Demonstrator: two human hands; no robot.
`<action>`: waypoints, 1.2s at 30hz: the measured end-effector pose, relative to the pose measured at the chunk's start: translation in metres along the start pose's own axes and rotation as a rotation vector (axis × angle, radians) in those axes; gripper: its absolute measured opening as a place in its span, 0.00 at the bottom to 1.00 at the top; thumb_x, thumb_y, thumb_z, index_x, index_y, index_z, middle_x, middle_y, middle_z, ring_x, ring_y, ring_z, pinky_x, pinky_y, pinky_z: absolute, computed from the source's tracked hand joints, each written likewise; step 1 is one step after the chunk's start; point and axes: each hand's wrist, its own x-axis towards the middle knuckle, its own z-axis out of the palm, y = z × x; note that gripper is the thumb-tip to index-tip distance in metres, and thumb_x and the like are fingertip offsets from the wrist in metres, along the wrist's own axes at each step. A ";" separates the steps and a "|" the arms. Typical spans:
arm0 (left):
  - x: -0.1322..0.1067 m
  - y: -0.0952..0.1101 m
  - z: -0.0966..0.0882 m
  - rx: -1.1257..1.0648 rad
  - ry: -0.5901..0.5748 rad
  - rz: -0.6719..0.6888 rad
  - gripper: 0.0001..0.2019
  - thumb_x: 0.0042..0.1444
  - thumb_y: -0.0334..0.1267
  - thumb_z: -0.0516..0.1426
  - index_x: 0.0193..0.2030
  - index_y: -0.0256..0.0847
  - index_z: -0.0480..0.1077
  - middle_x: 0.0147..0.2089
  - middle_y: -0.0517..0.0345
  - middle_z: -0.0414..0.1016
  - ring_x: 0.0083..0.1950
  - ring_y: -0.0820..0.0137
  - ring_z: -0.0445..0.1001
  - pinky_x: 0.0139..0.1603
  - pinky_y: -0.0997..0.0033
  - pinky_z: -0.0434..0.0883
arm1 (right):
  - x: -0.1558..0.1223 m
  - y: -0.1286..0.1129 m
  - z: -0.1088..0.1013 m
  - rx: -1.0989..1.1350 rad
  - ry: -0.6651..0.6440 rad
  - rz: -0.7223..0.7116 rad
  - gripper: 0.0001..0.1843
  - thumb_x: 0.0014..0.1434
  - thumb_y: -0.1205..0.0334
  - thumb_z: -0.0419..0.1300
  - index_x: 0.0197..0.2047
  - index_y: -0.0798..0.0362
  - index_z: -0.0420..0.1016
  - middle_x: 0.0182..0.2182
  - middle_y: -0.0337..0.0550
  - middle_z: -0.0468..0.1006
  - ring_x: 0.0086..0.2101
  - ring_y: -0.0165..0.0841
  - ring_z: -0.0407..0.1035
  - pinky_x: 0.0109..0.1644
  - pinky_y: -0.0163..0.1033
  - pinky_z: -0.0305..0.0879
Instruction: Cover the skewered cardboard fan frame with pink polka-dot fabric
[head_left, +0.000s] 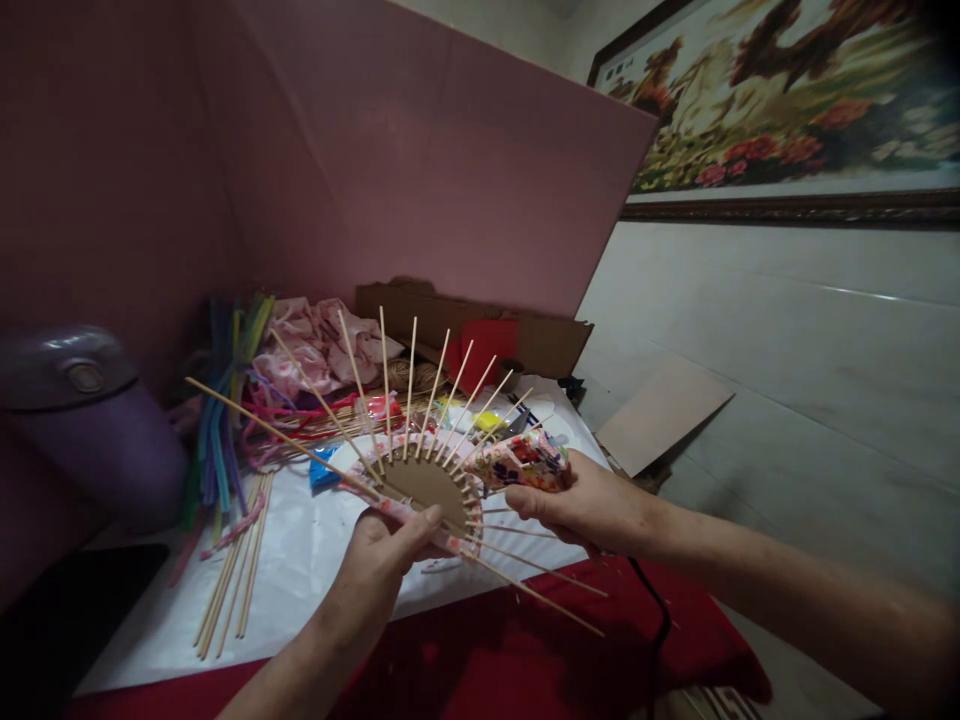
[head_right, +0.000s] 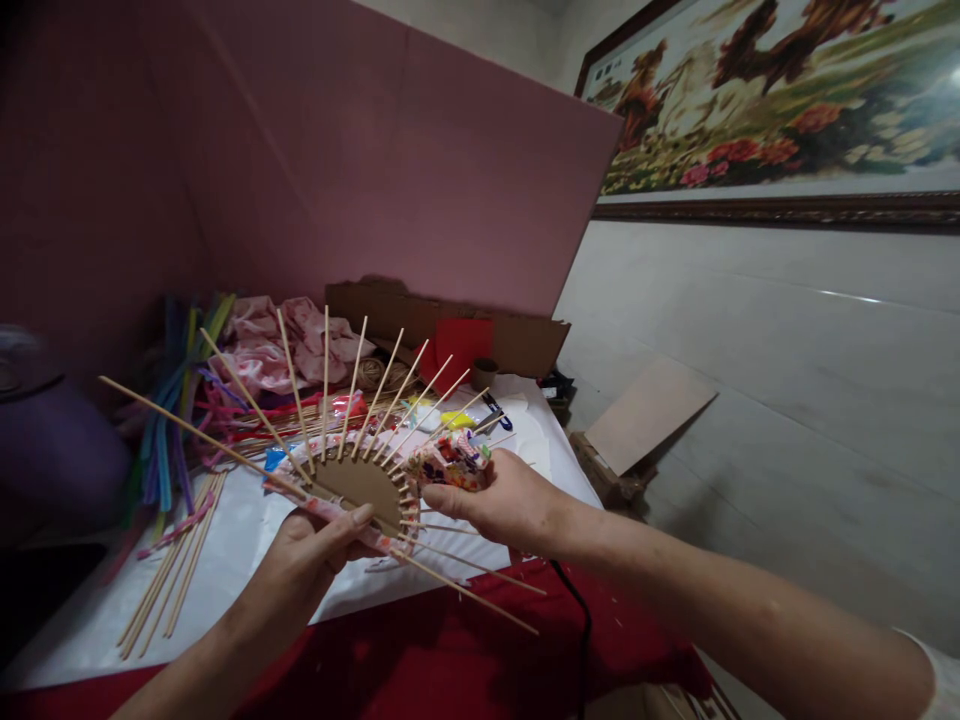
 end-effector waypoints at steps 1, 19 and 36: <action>0.000 0.000 0.000 0.001 -0.003 0.004 0.10 0.50 0.40 0.60 0.25 0.35 0.75 0.29 0.51 0.77 0.33 0.63 0.75 0.38 0.61 0.73 | -0.001 -0.001 0.000 -0.001 0.003 -0.005 0.20 0.51 0.46 0.59 0.23 0.51 0.59 0.10 0.28 0.55 0.12 0.22 0.49 0.13 0.29 0.47; -0.001 0.001 0.001 -0.022 -0.015 -0.006 0.10 0.51 0.39 0.60 0.24 0.37 0.74 0.25 0.55 0.76 0.32 0.68 0.75 0.38 0.67 0.72 | 0.002 -0.002 0.000 -0.063 0.010 0.026 0.21 0.52 0.45 0.57 0.21 0.52 0.57 0.12 0.29 0.53 0.13 0.22 0.49 0.12 0.28 0.52; -0.001 0.000 0.002 -0.003 -0.027 -0.014 0.08 0.51 0.40 0.60 0.30 0.36 0.76 0.30 0.52 0.78 0.33 0.65 0.75 0.38 0.65 0.72 | 0.007 -0.008 0.000 -0.078 0.015 0.006 0.21 0.53 0.44 0.56 0.23 0.53 0.60 0.14 0.30 0.56 0.13 0.22 0.52 0.10 0.28 0.58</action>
